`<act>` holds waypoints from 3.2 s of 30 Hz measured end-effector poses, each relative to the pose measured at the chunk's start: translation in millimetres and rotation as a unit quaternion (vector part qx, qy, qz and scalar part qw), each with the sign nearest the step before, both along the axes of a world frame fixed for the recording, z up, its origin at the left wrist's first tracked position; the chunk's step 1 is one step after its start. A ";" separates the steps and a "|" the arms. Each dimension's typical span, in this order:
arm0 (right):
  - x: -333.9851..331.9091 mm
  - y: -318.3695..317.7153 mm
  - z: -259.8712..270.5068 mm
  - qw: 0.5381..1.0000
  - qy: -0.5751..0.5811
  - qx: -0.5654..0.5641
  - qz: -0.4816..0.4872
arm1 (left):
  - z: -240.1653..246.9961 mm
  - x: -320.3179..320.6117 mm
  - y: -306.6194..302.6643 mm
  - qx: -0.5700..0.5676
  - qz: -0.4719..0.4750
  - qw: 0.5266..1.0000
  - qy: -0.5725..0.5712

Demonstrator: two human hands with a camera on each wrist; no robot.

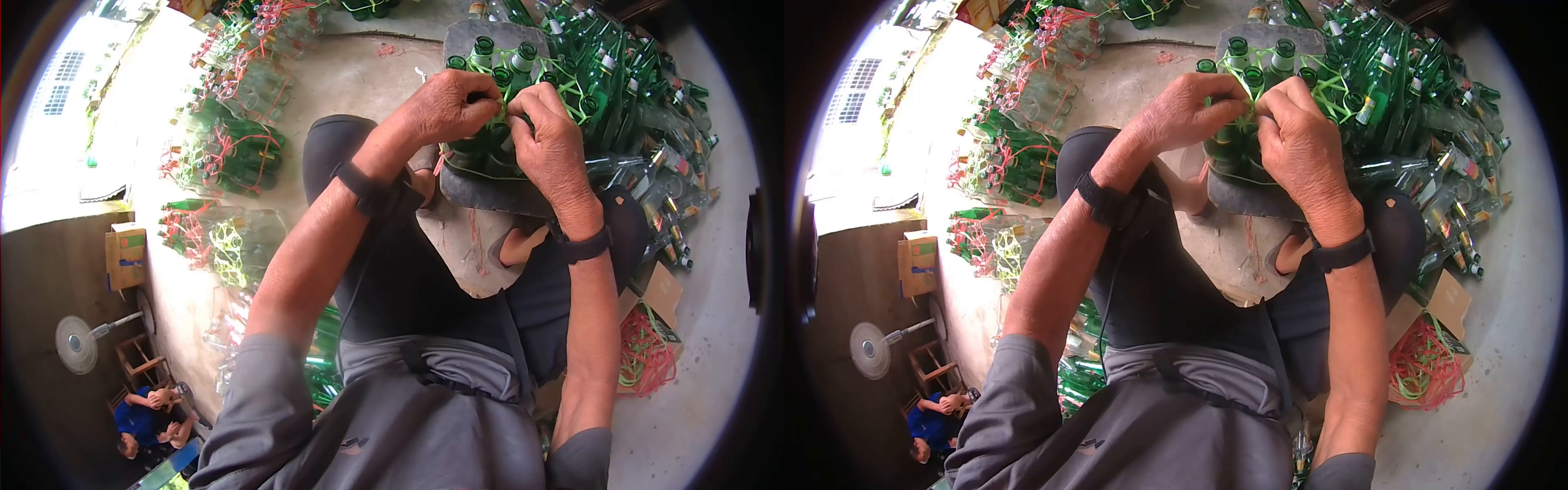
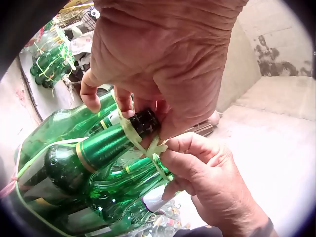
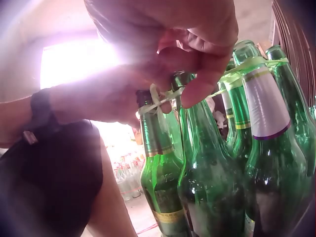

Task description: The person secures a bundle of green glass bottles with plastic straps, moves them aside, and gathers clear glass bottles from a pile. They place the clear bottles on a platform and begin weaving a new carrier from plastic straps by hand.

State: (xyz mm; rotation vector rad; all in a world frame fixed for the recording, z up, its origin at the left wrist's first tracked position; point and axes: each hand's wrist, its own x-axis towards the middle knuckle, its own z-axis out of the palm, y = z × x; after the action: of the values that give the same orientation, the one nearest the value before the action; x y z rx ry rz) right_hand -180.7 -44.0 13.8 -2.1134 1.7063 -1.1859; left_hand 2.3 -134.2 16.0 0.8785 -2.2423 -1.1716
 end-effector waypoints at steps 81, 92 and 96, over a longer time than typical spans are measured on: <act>50.4 42.6 -46.8 0.811 -0.540 0.218 -0.054 | 8.9 -2.6 22.2 -0.289 -0.023 0.957 0.007; 41.4 42.7 -51.0 0.618 -0.741 0.262 0.014 | 9.9 -2.7 22.6 -0.259 -0.018 0.966 0.003; 32.0 38.8 -55.0 0.571 -0.767 0.285 0.064 | 10.4 -3.7 22.8 -0.251 -0.023 0.968 0.007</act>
State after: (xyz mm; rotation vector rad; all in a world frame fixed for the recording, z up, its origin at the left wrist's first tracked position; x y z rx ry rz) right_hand -148.7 -5.2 -41.2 -0.2463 0.7239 -1.3352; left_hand -1.4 -111.4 26.4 0.6110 -2.3935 -0.5719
